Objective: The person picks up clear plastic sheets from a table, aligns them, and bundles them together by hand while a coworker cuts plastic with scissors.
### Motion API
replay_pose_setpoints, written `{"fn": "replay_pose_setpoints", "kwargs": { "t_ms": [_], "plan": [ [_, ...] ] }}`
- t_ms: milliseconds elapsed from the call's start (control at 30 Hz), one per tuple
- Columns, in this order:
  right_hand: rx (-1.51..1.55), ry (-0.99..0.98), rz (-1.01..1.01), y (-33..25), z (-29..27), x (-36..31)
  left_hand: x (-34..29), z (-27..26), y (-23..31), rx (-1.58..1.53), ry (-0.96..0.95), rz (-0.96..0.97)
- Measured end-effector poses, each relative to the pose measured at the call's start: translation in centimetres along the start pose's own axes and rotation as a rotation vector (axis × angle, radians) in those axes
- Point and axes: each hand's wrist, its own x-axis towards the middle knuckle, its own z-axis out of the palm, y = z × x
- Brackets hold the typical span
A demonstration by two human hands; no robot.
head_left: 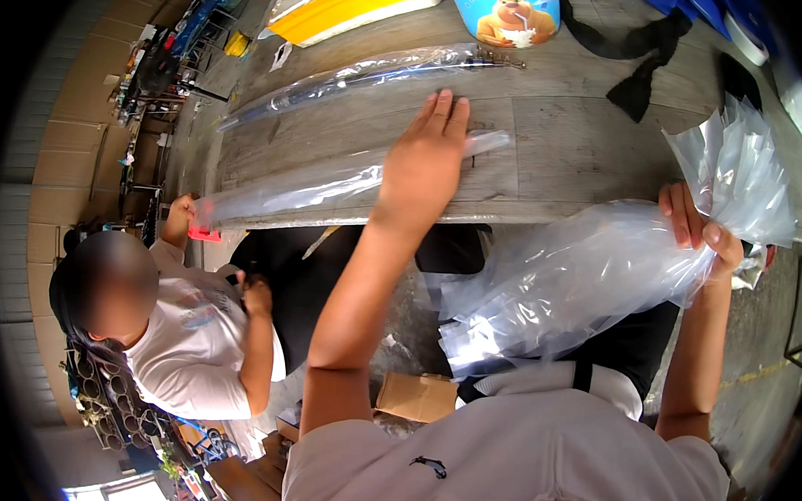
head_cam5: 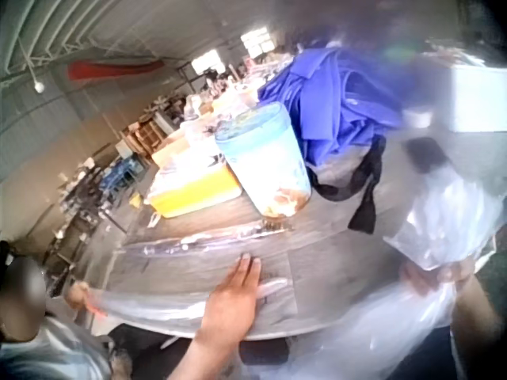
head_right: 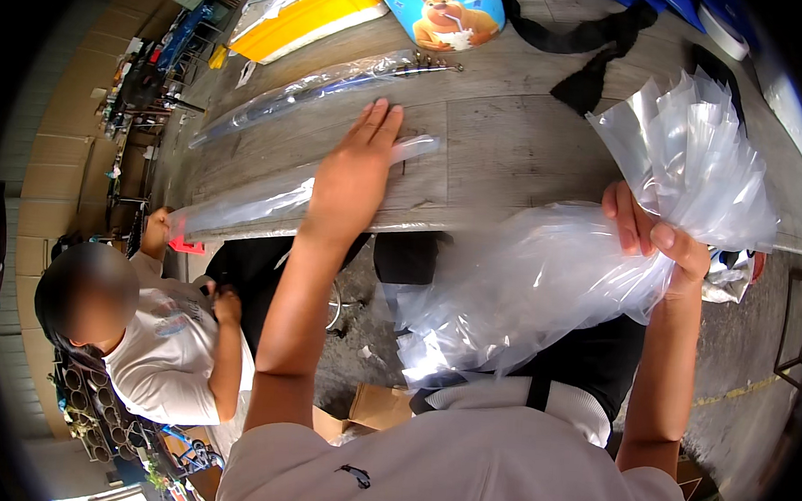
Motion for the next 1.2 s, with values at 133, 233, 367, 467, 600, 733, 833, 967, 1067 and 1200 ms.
{"fn": "replay_pose_setpoints", "kwargs": {
  "t_ms": [133,233,367,467,600,733,833,967,1067,1200],
  "plan": [
    [0.006,-0.027,-0.002,0.1,-0.5,-0.1,-0.3,-0.7,-0.4,-0.013,-0.063,0.038],
    [0.009,-0.029,0.000,0.0,-0.4,-0.2,-0.2,-0.6,-0.3,0.030,-0.074,0.046],
    [-0.015,-0.046,0.016,-0.2,-0.2,0.0,-0.3,-0.5,-0.3,0.039,-0.072,0.052],
    [-0.023,-0.042,-0.001,0.0,-0.1,0.1,-0.4,-0.3,-0.4,0.044,-0.064,0.059],
    [-0.082,-0.034,0.017,-0.1,-0.4,-0.1,-0.3,-0.2,-0.2,0.032,-0.042,0.055],
    [-0.061,-0.051,0.009,0.4,-0.8,-0.4,-0.2,-0.1,-0.4,0.011,-0.032,0.054],
    [-0.172,0.035,0.069,0.4,0.2,-1.1,0.1,-1.6,2.3,-0.616,-0.084,-0.239],
    [-0.209,0.138,0.264,0.6,4.0,-1.8,0.8,-5.9,11.2,-1.131,-0.087,-0.339],
    [-0.075,0.185,0.208,0.9,7.5,-1.6,0.9,-6.1,13.6,-0.931,-0.023,-0.194],
    [0.064,0.003,0.193,1.9,5.5,-1.2,1.7,-7.1,14.3,-0.334,0.059,0.010]
  ]
}}
